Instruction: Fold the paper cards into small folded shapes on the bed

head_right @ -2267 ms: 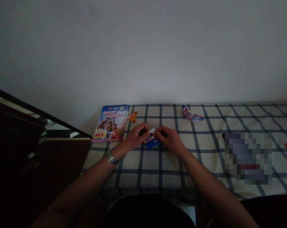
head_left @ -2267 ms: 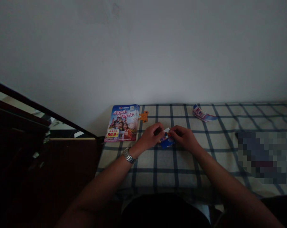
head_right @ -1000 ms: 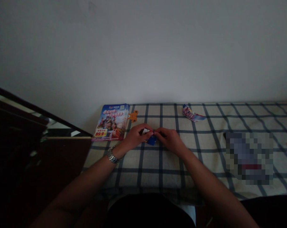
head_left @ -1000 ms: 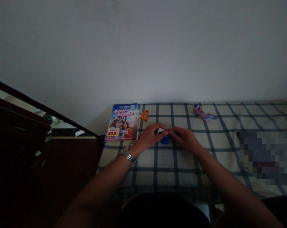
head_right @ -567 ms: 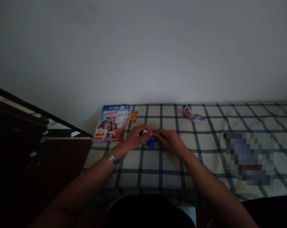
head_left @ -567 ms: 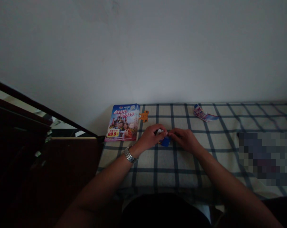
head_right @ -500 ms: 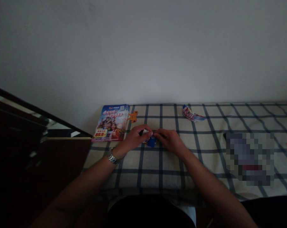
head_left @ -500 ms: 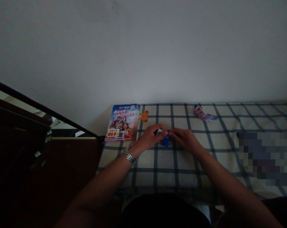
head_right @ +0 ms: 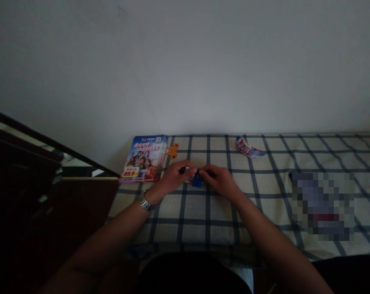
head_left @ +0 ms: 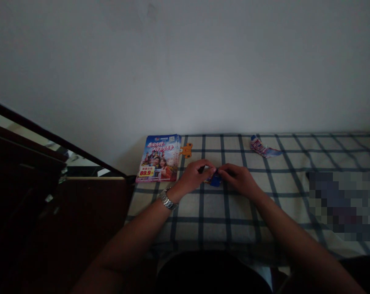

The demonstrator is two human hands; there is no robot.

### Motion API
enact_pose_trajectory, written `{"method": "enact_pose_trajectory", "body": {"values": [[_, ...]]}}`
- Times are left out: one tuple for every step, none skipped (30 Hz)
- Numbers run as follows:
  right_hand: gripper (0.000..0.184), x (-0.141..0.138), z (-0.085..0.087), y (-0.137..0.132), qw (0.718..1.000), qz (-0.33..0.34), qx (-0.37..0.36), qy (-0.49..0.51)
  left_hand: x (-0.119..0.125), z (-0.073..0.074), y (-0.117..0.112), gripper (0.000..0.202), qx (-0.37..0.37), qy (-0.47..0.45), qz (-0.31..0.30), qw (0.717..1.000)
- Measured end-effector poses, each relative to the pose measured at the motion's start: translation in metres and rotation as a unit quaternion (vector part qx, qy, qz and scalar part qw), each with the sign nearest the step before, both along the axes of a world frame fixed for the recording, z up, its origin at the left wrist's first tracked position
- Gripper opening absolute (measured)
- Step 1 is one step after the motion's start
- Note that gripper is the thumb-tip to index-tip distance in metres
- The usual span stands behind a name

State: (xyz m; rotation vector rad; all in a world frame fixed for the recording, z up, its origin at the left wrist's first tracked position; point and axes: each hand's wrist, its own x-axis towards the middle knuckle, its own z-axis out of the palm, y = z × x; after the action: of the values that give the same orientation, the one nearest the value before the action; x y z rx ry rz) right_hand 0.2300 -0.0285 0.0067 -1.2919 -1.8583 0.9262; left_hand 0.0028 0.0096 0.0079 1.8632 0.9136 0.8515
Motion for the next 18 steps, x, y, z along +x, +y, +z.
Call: {"method": "enact_pose_trajectory", "body": {"values": [[0.033, 0.000, 0.000, 0.000, 1.000, -0.006, -0.006, 0.009, 0.000, 0.001, 0.000, 0.033, -0.003, -0.001, 0.005, 1.000], [0.032, 0.000, 0.000, 0.000, 1.000, -0.010, -0.013, 0.020, 0.000, 0.002, 0.000, 0.033, -0.005, -0.003, 0.011, 1.000], [0.032, 0.000, -0.001, 0.000, 0.999, -0.011, -0.021, 0.034, 0.000, 0.002, 0.001, 0.033, -0.006, -0.006, 0.019, 1.000], [0.031, 0.000, -0.002, 0.001, 0.998, -0.009, -0.029, 0.049, 0.000, 0.003, 0.001, 0.034, -0.006, -0.012, 0.026, 1.000], [0.030, 0.000, -0.004, 0.001, 0.997, -0.002, -0.038, 0.066, 0.000, 0.003, 0.002, 0.034, -0.006, -0.020, 0.031, 0.999], [0.030, 0.000, -0.007, 0.002, 0.996, 0.004, -0.046, 0.081, 0.000, 0.003, 0.002, 0.034, -0.005, -0.027, 0.036, 0.999], [0.029, 0.000, -0.009, 0.002, 0.995, 0.006, -0.051, 0.091, 0.000, 0.003, 0.002, 0.034, -0.003, -0.032, 0.039, 0.999], [0.029, 0.000, -0.010, 0.003, 0.994, 0.008, -0.052, 0.093, 0.001, 0.003, 0.003, 0.035, -0.002, -0.034, 0.041, 0.999], [0.028, 0.000, -0.012, 0.003, 0.994, 0.006, -0.051, 0.093, 0.001, 0.002, 0.003, 0.035, 0.000, -0.033, 0.043, 0.999], [0.028, 0.000, -0.012, 0.004, 0.995, 0.002, -0.048, 0.090, 0.001, 0.001, 0.003, 0.035, 0.002, -0.031, 0.045, 0.999], [0.028, 0.000, -0.012, 0.004, 0.995, -0.002, -0.046, 0.089, 0.001, 0.000, 0.003, 0.034, 0.004, -0.028, 0.047, 0.999], [0.028, 0.000, -0.012, 0.005, 0.995, -0.008, -0.043, 0.090, 0.002, -0.001, 0.003, 0.034, 0.006, -0.027, 0.047, 0.999], [0.028, 0.000, -0.011, 0.005, 0.995, -0.015, -0.041, 0.091, 0.002, -0.002, 0.003, 0.034, 0.007, -0.026, 0.045, 0.999], [0.029, 0.000, -0.011, 0.005, 0.995, -0.023, -0.037, 0.091, 0.002, -0.004, 0.003, 0.034, 0.007, -0.025, 0.042, 0.999], [0.029, 0.000, -0.010, 0.005, 0.995, -0.030, -0.032, 0.087, 0.002, -0.005, 0.003, 0.033, 0.006, -0.023, 0.037, 0.999], [0.030, 0.000, -0.009, 0.006, 0.996, -0.035, -0.026, 0.081, 0.002, -0.006, 0.003, 0.032, 0.005, -0.018, 0.033, 0.999], [0.030, 0.001, -0.009, 0.006, 0.996, -0.040, -0.021, 0.072, 0.002, -0.007, 0.003, 0.031, 0.005, -0.012, 0.028, 1.000], [0.031, 0.001, -0.009, 0.006, 0.997, -0.043, -0.016, 0.064, 0.002, -0.007, 0.002, 0.030, 0.004, -0.006, 0.024, 1.000]]}}
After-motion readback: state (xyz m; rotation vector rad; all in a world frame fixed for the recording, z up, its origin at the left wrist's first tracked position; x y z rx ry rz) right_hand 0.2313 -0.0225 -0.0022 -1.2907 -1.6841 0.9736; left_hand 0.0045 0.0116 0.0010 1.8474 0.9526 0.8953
